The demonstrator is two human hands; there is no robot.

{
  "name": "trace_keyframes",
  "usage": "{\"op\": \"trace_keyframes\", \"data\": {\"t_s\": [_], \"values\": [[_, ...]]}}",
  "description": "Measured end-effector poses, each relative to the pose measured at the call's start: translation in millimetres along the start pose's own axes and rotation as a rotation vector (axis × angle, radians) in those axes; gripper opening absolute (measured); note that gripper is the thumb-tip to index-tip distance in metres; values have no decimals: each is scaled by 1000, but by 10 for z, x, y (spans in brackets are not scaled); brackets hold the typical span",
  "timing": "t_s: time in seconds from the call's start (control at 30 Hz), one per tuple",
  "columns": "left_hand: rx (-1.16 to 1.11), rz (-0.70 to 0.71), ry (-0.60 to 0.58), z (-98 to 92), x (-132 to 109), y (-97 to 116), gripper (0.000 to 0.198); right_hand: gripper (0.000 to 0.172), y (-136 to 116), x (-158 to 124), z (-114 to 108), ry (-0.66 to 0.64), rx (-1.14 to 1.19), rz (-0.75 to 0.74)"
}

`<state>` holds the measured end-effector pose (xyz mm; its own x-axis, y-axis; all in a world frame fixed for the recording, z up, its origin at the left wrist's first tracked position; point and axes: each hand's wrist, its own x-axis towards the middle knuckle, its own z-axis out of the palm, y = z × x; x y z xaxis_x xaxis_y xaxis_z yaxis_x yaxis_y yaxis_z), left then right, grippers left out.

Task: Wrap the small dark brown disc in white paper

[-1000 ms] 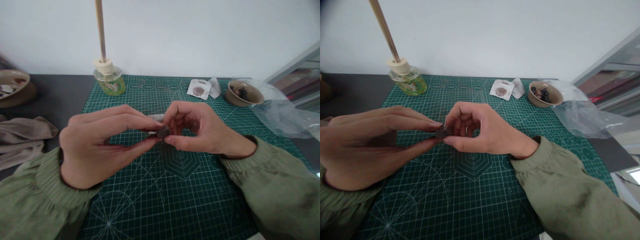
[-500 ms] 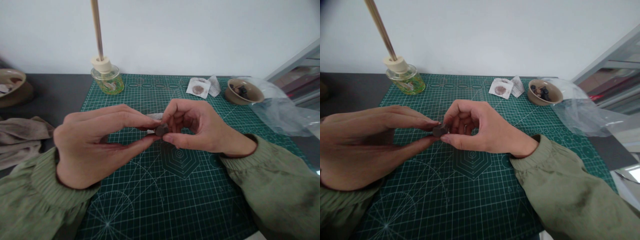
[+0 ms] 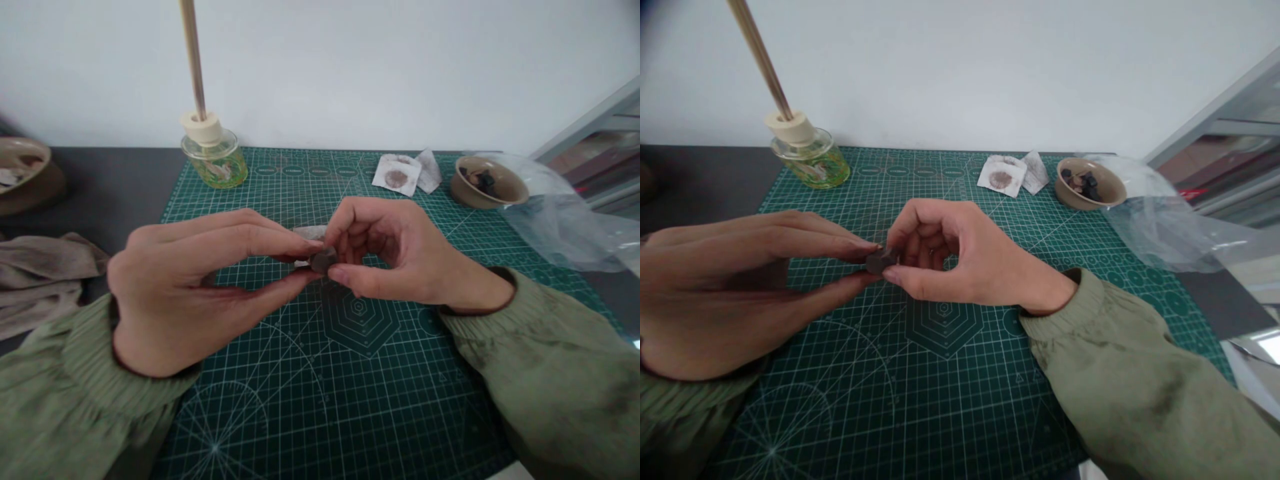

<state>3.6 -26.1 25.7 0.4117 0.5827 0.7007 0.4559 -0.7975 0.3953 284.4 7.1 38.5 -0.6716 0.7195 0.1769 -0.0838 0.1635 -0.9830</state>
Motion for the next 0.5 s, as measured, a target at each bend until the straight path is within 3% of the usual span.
{"op": "trace_keyframes", "data": {"t_s": [0.5], "values": [[-13,6,25,-5,41,18,10,35,70,-31,-52,-25,9,-56]]}}
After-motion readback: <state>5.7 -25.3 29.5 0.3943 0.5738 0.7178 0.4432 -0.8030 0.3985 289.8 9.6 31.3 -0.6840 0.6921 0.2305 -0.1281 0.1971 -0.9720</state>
